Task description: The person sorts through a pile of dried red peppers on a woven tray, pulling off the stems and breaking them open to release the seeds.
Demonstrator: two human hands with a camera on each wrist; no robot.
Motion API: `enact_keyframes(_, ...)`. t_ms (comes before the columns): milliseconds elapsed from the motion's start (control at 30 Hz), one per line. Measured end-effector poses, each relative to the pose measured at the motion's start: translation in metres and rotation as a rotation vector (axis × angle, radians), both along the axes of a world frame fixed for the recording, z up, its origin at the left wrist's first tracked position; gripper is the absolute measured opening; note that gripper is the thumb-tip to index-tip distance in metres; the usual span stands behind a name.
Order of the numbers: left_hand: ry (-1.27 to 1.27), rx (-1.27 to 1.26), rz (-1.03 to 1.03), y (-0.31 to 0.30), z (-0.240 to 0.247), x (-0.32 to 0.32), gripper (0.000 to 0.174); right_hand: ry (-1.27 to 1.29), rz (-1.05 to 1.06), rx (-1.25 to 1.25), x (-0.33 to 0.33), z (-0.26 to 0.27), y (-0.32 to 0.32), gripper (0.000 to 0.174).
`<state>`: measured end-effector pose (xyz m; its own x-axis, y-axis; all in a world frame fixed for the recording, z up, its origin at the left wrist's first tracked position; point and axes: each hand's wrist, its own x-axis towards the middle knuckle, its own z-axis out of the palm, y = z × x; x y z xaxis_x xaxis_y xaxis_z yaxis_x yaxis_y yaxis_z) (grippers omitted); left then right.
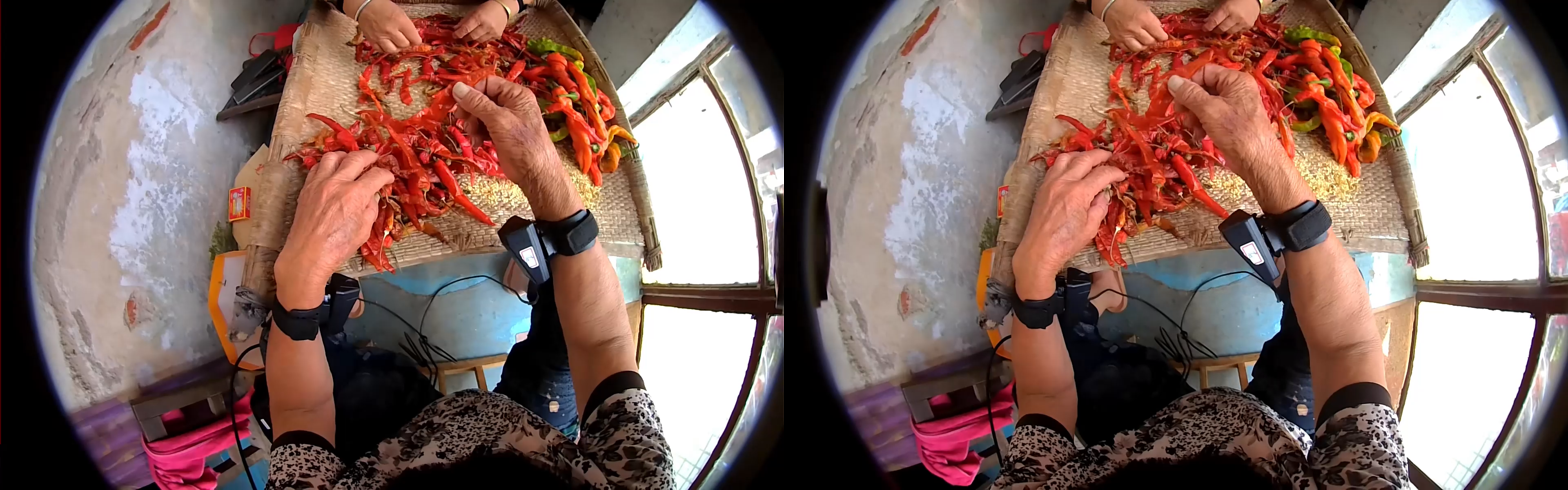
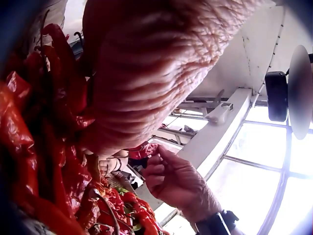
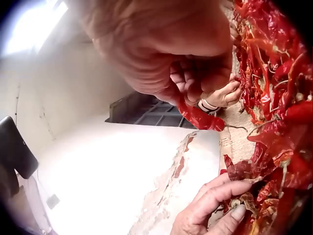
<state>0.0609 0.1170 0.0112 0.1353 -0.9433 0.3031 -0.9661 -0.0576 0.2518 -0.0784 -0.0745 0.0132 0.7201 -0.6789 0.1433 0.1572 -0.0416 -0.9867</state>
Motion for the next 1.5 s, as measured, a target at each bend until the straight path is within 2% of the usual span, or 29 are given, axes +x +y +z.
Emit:
enact_keyframes(100, -0.01, -0.011, 0.031, -0.002, -0.001, 0.001, 0.029, -0.302, -0.291, 0.421, -0.005, -0.005, -0.024, 0.02)
enact_keyframes(133, -0.023, -0.014, 0.057, -0.003, -0.001, 0.001, 0.028, -0.304, -0.295, 0.419, -0.006, -0.012, -0.028, 0.02)
enact_keyframes(200, -0.052, -0.053, 0.07, -0.003, 0.0, 0.003, 0.027, -0.055, -0.312, 0.571, -0.005, -0.017, -0.03, 0.021)
enact_keyframes(267, -0.064, -0.055, 0.114, -0.002, 0.001, 0.004, 0.028, 0.148, -0.092, 0.294, -0.001, -0.02, -0.014, 0.023)
enact_keyframes(333, -0.061, -0.057, 0.126, -0.001, 0.003, 0.004, 0.028, 0.363, 0.079, -0.434, 0.01, -0.029, -0.005, 0.027)
enact_keyframes(400, -0.093, -0.074, 0.148, 0.0, 0.006, 0.005, 0.027, 0.451, 0.011, -0.848, 0.02, -0.041, 0.009, 0.026)
enact_keyframes(433, -0.097, -0.077, 0.146, 0.001, 0.006, 0.006, 0.027, 0.409, -0.062, -1.026, 0.024, -0.048, 0.013, 0.028)
enact_keyframes(600, -0.061, -0.071, 0.131, 0.004, 0.005, 0.014, 0.014, 0.651, -0.02, -1.089, 0.041, -0.054, 0.015, 0.034)
enact_keyframes(733, 0.014, -0.075, 0.164, 0.004, 0.008, 0.009, 0.011, 0.671, 0.063, -1.079, 0.045, -0.056, 0.017, 0.022)
enact_keyframes(833, 0.05, -0.152, 0.228, 0.002, 0.007, 0.006, 0.013, 0.401, -0.036, -1.03, 0.038, -0.048, 0.021, 0.012)
enact_keyframes(867, 0.03, -0.185, 0.231, 0.001, 0.007, 0.005, 0.015, 0.402, -0.027, -1.037, 0.035, -0.043, 0.019, 0.012)
enact_keyframes(933, 0.016, -0.221, 0.243, 0.0, 0.005, 0.004, 0.018, 0.228, -0.118, -0.886, 0.026, -0.027, 0.015, 0.011)
enact_keyframes(1000, -0.099, -0.265, 0.18, -0.002, 0.002, 0.004, 0.02, 0.28, -0.027, -0.481, 0.018, -0.017, 0.007, 0.017)
enact_keyframes(1067, -0.089, -0.238, 0.163, -0.004, 0.001, 0.001, 0.019, 0.139, 0.051, -0.008, 0.01, -0.017, 0.001, 0.018)
enact_keyframes(1133, -0.084, -0.208, 0.144, -0.006, -0.001, 0.001, 0.019, 0.144, 0.075, 0.043, 0.002, -0.012, -0.008, 0.018)
enact_keyframes(1200, -0.115, -0.201, 0.147, -0.009, -0.005, 0.002, 0.014, -0.129, -0.096, 0.352, -0.002, -0.013, -0.023, 0.018)
enact_keyframes(1267, -0.109, -0.206, 0.149, -0.009, -0.006, 0.001, 0.014, -0.165, -0.317, 0.422, -0.005, -0.019, -0.04, 0.021)
enact_keyframes(1333, -0.109, -0.213, 0.153, -0.009, -0.005, 0.002, 0.013, 0.012, -0.354, 0.218, -0.002, -0.028, -0.038, 0.028)
enact_keyframes(1400, -0.101, -0.193, 0.151, -0.009, -0.004, 0.003, 0.013, 0.323, -0.154, -0.143, 0.01, -0.047, -0.039, 0.034)
enact_keyframes(1467, -0.113, -0.192, 0.156, -0.009, -0.005, 0.001, 0.013, 0.493, -0.16, -0.986, 0.025, -0.055, -0.027, 0.037)
enact_keyframes(1500, -0.128, -0.188, 0.16, -0.01, -0.005, 0.001, 0.013, 0.476, -0.164, -1.11, 0.031, -0.056, -0.02, 0.04)
